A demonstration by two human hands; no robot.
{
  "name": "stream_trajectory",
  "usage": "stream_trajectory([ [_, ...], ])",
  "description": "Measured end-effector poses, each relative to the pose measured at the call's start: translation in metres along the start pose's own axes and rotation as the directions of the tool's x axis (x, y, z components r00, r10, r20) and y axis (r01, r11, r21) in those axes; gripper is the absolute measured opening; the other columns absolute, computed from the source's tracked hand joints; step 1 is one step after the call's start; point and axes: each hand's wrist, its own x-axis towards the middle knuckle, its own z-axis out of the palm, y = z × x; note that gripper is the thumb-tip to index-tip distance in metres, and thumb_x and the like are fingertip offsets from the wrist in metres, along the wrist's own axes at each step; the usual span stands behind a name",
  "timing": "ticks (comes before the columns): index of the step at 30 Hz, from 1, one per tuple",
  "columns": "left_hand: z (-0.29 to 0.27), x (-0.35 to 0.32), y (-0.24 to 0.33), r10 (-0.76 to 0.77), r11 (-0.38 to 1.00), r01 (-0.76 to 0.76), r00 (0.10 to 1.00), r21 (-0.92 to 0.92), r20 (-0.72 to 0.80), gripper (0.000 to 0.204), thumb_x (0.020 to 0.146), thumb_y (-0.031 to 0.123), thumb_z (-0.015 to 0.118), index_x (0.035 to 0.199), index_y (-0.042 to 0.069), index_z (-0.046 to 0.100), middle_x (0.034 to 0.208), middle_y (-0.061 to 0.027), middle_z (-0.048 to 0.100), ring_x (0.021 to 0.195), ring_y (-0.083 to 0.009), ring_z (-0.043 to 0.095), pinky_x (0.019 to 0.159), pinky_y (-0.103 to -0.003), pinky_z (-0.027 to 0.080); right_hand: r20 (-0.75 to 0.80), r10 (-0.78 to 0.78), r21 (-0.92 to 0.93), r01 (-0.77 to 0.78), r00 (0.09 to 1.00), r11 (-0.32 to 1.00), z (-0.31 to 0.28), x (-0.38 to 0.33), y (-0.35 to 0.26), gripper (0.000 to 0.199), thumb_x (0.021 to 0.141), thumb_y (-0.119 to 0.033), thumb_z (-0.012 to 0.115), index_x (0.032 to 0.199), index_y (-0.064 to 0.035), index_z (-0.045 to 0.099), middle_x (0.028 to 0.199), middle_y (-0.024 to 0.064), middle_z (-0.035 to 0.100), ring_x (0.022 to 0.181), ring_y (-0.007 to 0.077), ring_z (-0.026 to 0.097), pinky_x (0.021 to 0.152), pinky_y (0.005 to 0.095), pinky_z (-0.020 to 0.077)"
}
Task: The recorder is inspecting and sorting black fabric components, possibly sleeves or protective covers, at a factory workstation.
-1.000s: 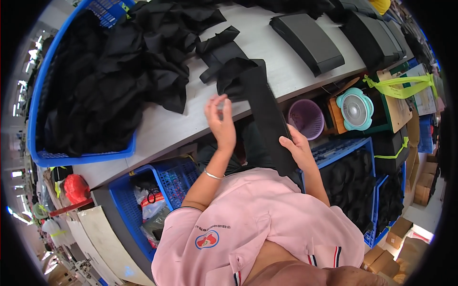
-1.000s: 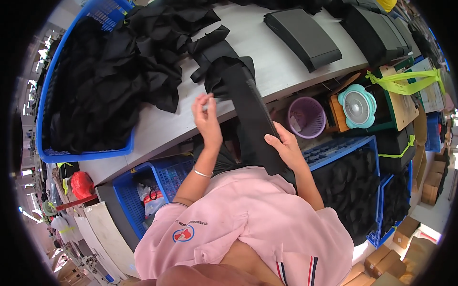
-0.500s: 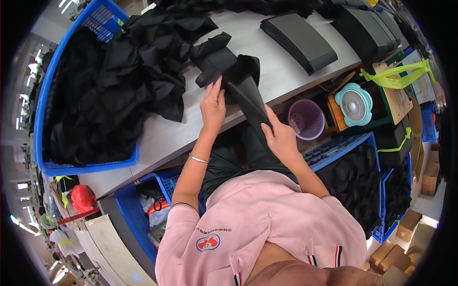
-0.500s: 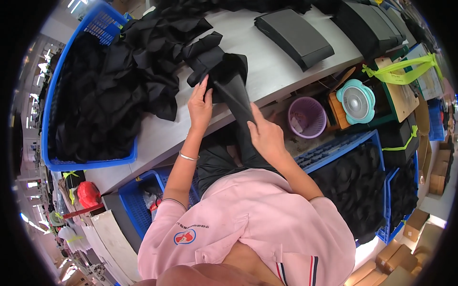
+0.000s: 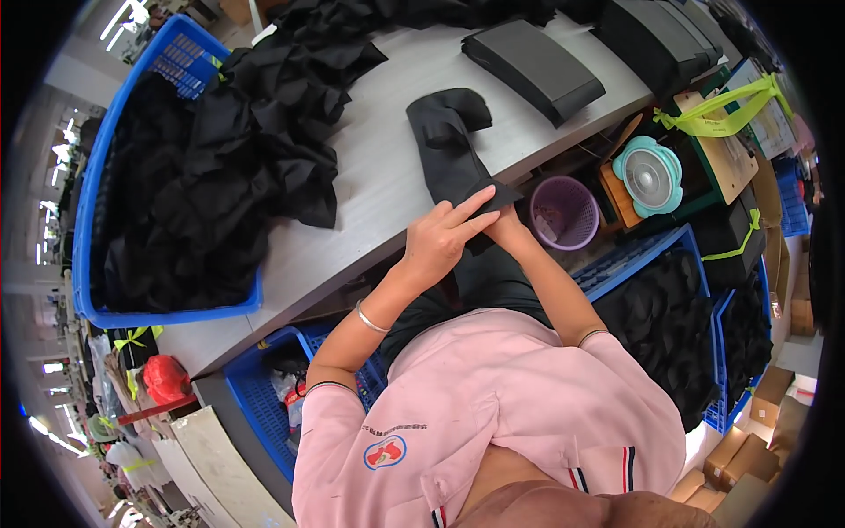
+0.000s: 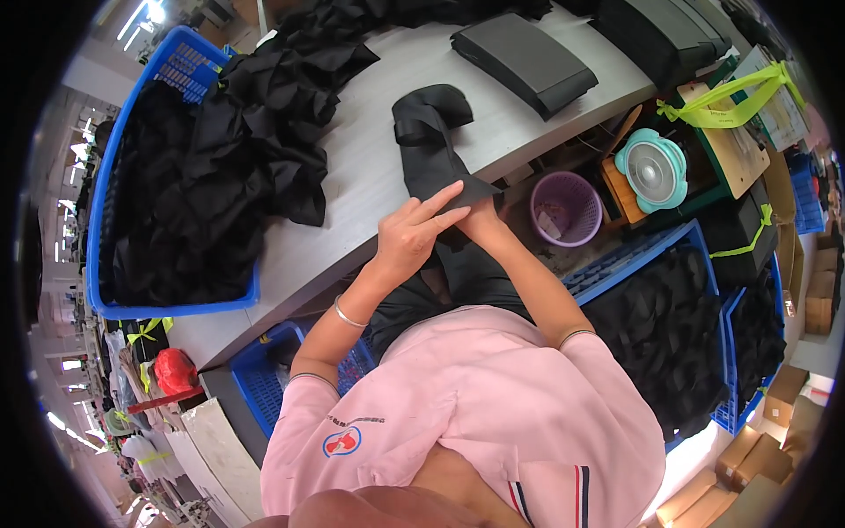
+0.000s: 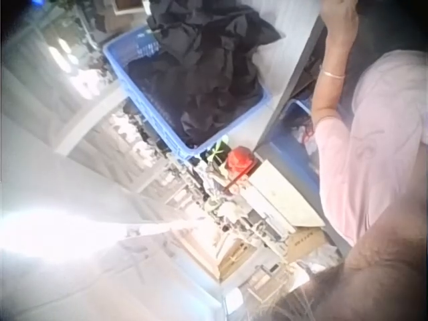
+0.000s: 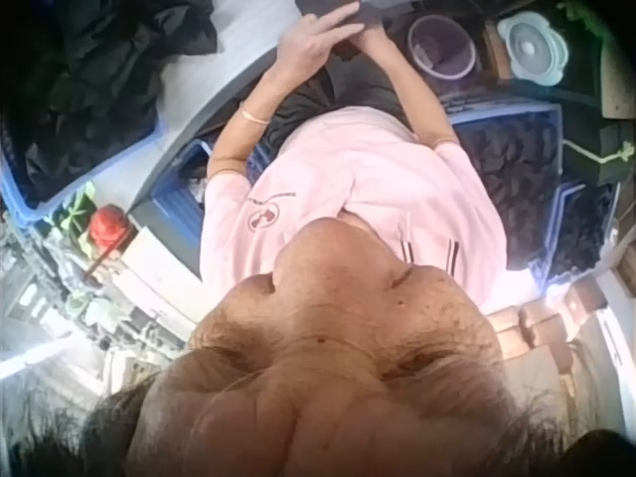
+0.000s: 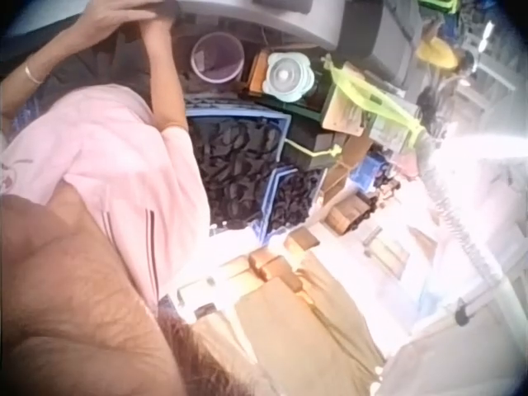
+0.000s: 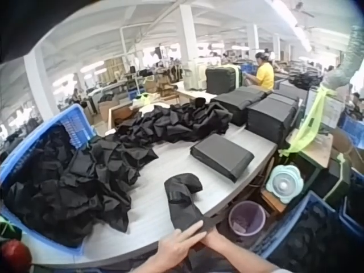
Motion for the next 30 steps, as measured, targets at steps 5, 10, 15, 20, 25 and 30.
stream_trajectory([
  [5, 0.003, -0.025, 0.03, 0.018, 0.95, -0.123, 0.939, -0.286, -0.345, 0.053, 0.069, -0.012, 0.066, 0.119, 0.004, 0.069, 0.124, -0.0144, 0.067, 0.073, -0.0199, 0.062, 0.06, -0.028, 0.051, 0.191, 0.443, 0.815, -0.393, 0.876, 0.426, -0.005, 0.002, -0.027, 0.027, 0.093, -0.024, 0.061, 0.112, -0.0054, 0.065, 0.102, 0.0096, 0.069, 0.091, 0.0256, 0.068, 0.078, 0.0381, 0.0566],
  [10, 0.012, -0.043, 0.037, -0.554, 0.819, 0.409, 0.748, -0.403, -0.366, 0.064, 0.075, -0.005, 0.069, 0.137, 0.003, 0.054, 0.143, -0.0185, 0.047, 0.115, -0.0291, 0.055, 0.082, -0.035, 0.052, 0.254, 0.428, 0.846, -0.413, 0.868, 0.336, -0.01, 0.019, -0.042, 0.039, 0.1, -0.029, 0.054, 0.13, -0.0047, 0.056, 0.12, 0.0096, 0.065, 0.104, 0.0234, 0.066, 0.087, 0.038, 0.0564],
  [15, 0.023, -0.024, 0.033, -0.599, 0.797, 0.487, 0.711, -0.356, -0.369, 0.081, 0.073, 0.0, 0.074, 0.147, 0.007, 0.041, 0.146, -0.0147, 0.04, 0.12, -0.027, 0.049, 0.094, -0.038, 0.046, 0.318, 0.326, 0.911, -0.382, 0.89, 0.153, -0.007, 0.018, -0.032, 0.04, 0.102, -0.031, 0.052, 0.133, -0.0056, 0.054, 0.122, 0.0087, 0.065, 0.105, 0.0216, 0.065, 0.088, 0.039, 0.0565],
  [20, 0.022, -0.012, 0.033, -0.533, 0.835, 0.377, 0.735, -0.4, -0.419, 0.07, 0.072, -0.011, 0.061, 0.139, 0.006, 0.053, 0.14, -0.0128, 0.046, 0.109, -0.0221, 0.053, 0.082, -0.031, 0.048, 0.365, 0.101, 0.923, -0.374, 0.926, 0.095, -0.01, 0.016, -0.033, 0.039, 0.101, -0.03, 0.053, 0.13, -0.0038, 0.055, 0.12, 0.0092, 0.065, 0.103, 0.0218, 0.067, 0.087, 0.0382, 0.0579],
  [25, 0.019, -0.011, 0.031, -0.529, 0.828, 0.316, 0.713, -0.463, -0.46, 0.066, 0.07, -0.02, 0.047, 0.128, 0.006, 0.065, 0.129, -0.0107, 0.053, 0.101, -0.0172, 0.055, 0.073, -0.024, 0.047, 0.318, 0.274, 0.914, -0.37, 0.908, 0.167, -0.004, 0.007, -0.038, 0.045, 0.099, -0.03, 0.054, 0.132, 0.0, 0.054, 0.126, 0.0148, 0.063, 0.108, 0.0269, 0.066, 0.091, 0.0405, 0.0582],
  [30, 0.02, -0.012, 0.034, -0.545, 0.81, 0.317, 0.717, -0.493, -0.434, 0.069, 0.069, -0.02, 0.049, 0.131, 0.007, 0.064, 0.126, -0.0094, 0.054, 0.1, -0.0152, 0.054, 0.072, -0.024, 0.046, 0.284, 0.243, 0.927, -0.33, 0.928, 0.176, 0.0, 0.003, -0.038, 0.039, 0.1, -0.029, 0.056, 0.129, -0.0033, 0.055, 0.119, 0.0099, 0.065, 0.102, 0.0213, 0.067, 0.086, 0.037, 0.0585],
])
